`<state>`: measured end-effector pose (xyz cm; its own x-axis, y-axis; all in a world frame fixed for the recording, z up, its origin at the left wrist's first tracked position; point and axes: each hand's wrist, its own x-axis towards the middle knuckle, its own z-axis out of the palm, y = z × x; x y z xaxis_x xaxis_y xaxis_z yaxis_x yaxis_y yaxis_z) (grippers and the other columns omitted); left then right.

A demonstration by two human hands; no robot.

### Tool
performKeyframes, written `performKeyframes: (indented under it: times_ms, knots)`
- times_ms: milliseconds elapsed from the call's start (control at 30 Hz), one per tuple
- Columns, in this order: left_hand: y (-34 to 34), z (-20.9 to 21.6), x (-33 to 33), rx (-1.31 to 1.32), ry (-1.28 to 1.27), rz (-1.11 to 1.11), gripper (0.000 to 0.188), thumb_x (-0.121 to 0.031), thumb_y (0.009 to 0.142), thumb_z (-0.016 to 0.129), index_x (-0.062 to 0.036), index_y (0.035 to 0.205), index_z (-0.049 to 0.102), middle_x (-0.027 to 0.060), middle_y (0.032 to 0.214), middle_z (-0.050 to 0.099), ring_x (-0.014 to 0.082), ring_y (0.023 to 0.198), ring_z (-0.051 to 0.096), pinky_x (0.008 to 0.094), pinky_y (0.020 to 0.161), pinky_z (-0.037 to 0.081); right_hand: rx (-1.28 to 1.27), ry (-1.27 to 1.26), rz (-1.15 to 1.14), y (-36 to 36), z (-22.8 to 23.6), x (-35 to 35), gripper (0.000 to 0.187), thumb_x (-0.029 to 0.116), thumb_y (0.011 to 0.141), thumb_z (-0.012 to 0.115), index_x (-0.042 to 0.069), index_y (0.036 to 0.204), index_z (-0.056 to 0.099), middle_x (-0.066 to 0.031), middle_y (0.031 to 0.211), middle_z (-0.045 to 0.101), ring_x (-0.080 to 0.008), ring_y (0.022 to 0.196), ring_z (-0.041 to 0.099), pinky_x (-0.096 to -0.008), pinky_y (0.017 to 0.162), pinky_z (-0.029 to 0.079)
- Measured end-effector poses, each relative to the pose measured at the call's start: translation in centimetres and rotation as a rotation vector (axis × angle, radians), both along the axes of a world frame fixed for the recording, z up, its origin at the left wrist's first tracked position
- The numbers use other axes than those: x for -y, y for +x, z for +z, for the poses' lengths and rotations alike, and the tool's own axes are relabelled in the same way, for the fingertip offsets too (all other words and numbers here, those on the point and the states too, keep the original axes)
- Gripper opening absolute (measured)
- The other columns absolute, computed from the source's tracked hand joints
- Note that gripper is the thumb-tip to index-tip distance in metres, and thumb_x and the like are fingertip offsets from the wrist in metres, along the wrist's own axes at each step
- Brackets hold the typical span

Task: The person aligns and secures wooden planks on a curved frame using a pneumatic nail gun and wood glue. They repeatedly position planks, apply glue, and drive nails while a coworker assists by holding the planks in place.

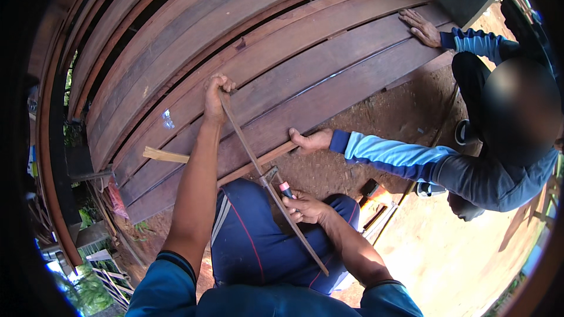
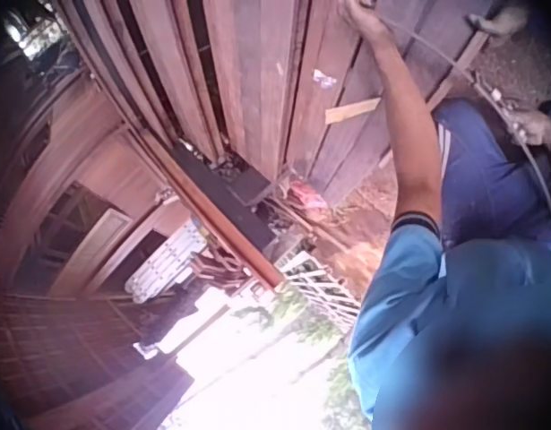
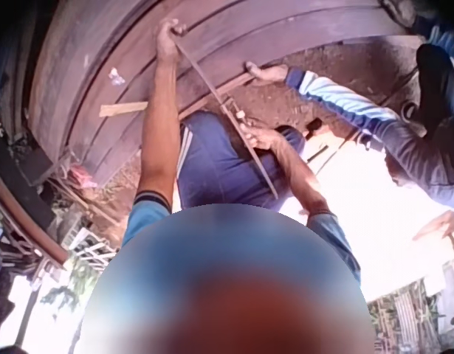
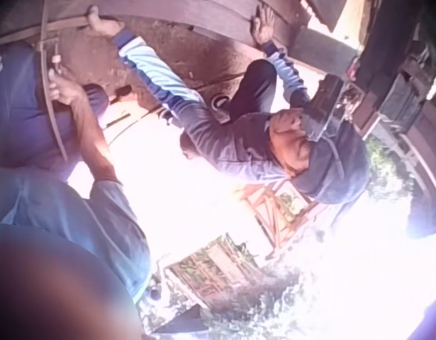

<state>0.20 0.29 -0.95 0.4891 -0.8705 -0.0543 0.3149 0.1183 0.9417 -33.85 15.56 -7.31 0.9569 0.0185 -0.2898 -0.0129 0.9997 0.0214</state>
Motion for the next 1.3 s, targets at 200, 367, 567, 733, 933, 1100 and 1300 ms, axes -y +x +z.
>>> performKeyframes:
  times_ms: [200, 367, 567, 733, 933, 1100, 1300]
  knots:
    - [0.3, -0.7, -0.2, -0.061, -0.015, 0.007, 0.018, -0.018, 0.090, 0.056, -0.0122, 0.075, 0.049, 0.0000, 0.072, 0.043, 0.0137, 0.072, 0.041, 0.0339, 0.079, 0.040, -0.658, -1.058, 0.067, 0.7, 1.7, -1.5, 0.026, 0.025, 0.106, 0.065, 0.004, 0.117, 0.055, -0.0049, 0.080, 0.061, -0.0151, 0.064, 0.057, -0.0308, 0.058, 0.048]
    - [0.4, -1.1, 0.0, -0.029, -0.039, -0.016, 0.018, -0.019, 0.090, 0.057, -0.0119, 0.076, 0.051, -0.0001, 0.071, 0.044, 0.0139, 0.072, 0.041, 0.0340, 0.079, 0.040, -0.743, -1.438, 0.047, 1.5, 0.6, -2.5, 0.031, 0.021, 0.102, 0.069, 0.001, 0.120, 0.055, -0.0080, 0.085, 0.065, -0.0176, 0.067, 0.060, -0.0336, 0.064, 0.049]
    - [0.3, -0.7, -0.1, 0.002, -0.023, -0.025, 0.017, -0.019, 0.090, 0.058, -0.0118, 0.076, 0.051, 0.0000, 0.071, 0.044, 0.0141, 0.072, 0.042, 0.0340, 0.080, 0.040, -0.339, -0.406, 0.043, 0.3, -0.5, 0.2, 0.023, 0.019, 0.103, 0.067, 0.005, 0.120, 0.059, -0.0034, 0.085, 0.063, -0.0139, 0.067, 0.059, -0.0258, 0.063, 0.047]
    - [0.1, -0.7, 0.0, -0.042, -0.044, 0.012, 0.019, -0.016, 0.089, 0.058, -0.0115, 0.072, 0.050, 0.0001, 0.070, 0.045, 0.0139, 0.070, 0.043, 0.0338, 0.075, 0.040, -0.747, -1.063, 0.060, 1.3, 2.1, -1.9, 0.024, 0.020, 0.103, 0.067, 0.003, 0.119, 0.059, -0.0069, 0.085, 0.064, -0.0185, 0.070, 0.061, -0.0316, 0.067, 0.050]
    - [-0.4, 0.1, 0.4, 0.011, -0.017, 0.042, 0.023, -0.012, 0.088, 0.059, -0.0116, 0.067, 0.050, -0.0010, 0.066, 0.044, 0.0120, 0.065, 0.043, 0.0323, 0.069, 0.040, -0.743, -1.445, -0.045, 2.1, 2.9, -1.6, 0.031, 0.027, 0.102, 0.071, 0.002, 0.112, 0.056, -0.0077, 0.077, 0.059, -0.0202, 0.070, 0.061, -0.0392, 0.066, 0.051]
    - [-0.6, 0.3, 0.7, 0.067, 0.062, 0.059, 0.024, -0.014, 0.089, 0.062, -0.0132, 0.067, 0.052, -0.0027, 0.065, 0.045, 0.0105, 0.064, 0.043, 0.0311, 0.068, 0.040, -0.514, -0.746, 0.030, 0.9, 1.7, -0.6, 0.021, 0.025, 0.103, 0.071, 0.006, 0.102, 0.062, 0.0011, 0.077, 0.060, -0.0093, 0.062, 0.055, -0.0288, 0.053, 0.043]
    - [-0.1, -0.1, 0.5, 0.083, 0.072, 0.015, 0.018, -0.017, 0.091, 0.060, -0.0111, 0.074, 0.055, -0.0004, 0.069, 0.047, 0.0134, 0.067, 0.044, 0.0325, 0.072, 0.040, -0.250, -0.244, 0.009, 0.3, -1.1, -0.5, 0.021, 0.028, 0.106, 0.068, 0.015, 0.100, 0.053, 0.0037, 0.072, 0.047, -0.0081, 0.057, 0.042, -0.0256, 0.049, 0.035]
